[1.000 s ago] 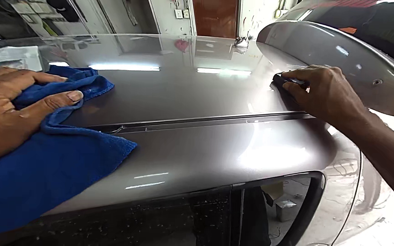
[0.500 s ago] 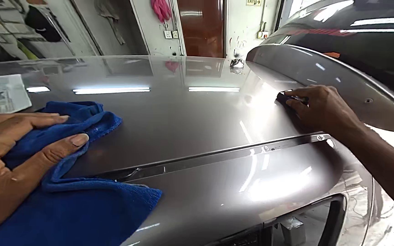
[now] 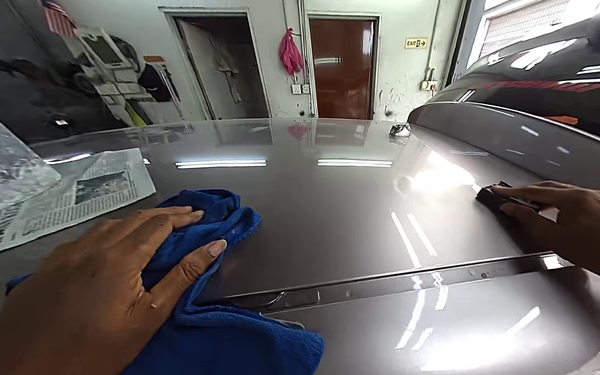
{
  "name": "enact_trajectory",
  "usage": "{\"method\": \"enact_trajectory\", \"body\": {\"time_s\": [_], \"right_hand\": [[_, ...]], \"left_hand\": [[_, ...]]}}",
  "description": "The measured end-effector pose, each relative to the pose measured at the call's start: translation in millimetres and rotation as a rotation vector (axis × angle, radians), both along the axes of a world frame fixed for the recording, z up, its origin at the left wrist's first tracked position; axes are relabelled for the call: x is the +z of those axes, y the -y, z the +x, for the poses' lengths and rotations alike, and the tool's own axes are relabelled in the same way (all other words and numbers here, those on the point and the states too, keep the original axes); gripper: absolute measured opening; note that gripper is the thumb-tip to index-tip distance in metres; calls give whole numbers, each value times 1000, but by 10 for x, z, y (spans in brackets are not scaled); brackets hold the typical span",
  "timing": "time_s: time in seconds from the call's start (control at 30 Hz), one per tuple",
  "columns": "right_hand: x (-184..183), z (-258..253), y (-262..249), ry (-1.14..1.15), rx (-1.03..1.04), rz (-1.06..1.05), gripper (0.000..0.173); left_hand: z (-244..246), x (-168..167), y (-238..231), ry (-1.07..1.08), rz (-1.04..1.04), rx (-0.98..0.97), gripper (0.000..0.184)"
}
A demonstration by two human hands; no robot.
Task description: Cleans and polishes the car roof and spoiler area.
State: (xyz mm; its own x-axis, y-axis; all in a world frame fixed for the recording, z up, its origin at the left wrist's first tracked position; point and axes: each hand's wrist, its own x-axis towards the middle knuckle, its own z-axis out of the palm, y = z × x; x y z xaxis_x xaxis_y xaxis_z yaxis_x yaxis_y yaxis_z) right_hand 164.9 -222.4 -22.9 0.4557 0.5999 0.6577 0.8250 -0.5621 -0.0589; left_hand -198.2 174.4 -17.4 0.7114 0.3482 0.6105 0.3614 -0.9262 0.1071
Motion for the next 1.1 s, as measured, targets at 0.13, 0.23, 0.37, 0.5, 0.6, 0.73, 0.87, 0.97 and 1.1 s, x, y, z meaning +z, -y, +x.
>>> {"method": "enact_trajectory", "body": {"time_s": [0.13, 0.23, 0.37, 0.5, 0.6, 0.73, 0.87, 0.97, 1.1], "right_hand": [[32, 116, -62, -62, -19, 19, 25], [13, -31, 13, -19, 20, 18, 32], [-21, 90, -51, -26, 26, 42, 28], [24, 100, -54, -34, 20, 28, 26], [-5, -84, -11, 2, 38, 36, 32], [-20, 98, -121, -59, -23, 40, 26], [4, 85, -74, -39, 5, 19, 27], [-13, -26, -37, -29, 17, 21, 30], [-27, 248, -161, -76, -20, 35, 26]], "left_hand": [[9, 37, 28, -23, -7, -13, 74], [1, 65, 56, -51, -18, -1, 72], [11, 85, 52, -84, -17, -14, 67], [4, 117, 101, -84, -36, -49, 64], [25, 141, 185, -69, -71, -44, 60], [72, 219, 293, -88, -99, -118, 53], [83, 290, 418, -93, -110, -147, 47], [113, 275, 430, -67, -136, -142, 44], [118, 265, 391, -69, -121, -145, 45]]}}
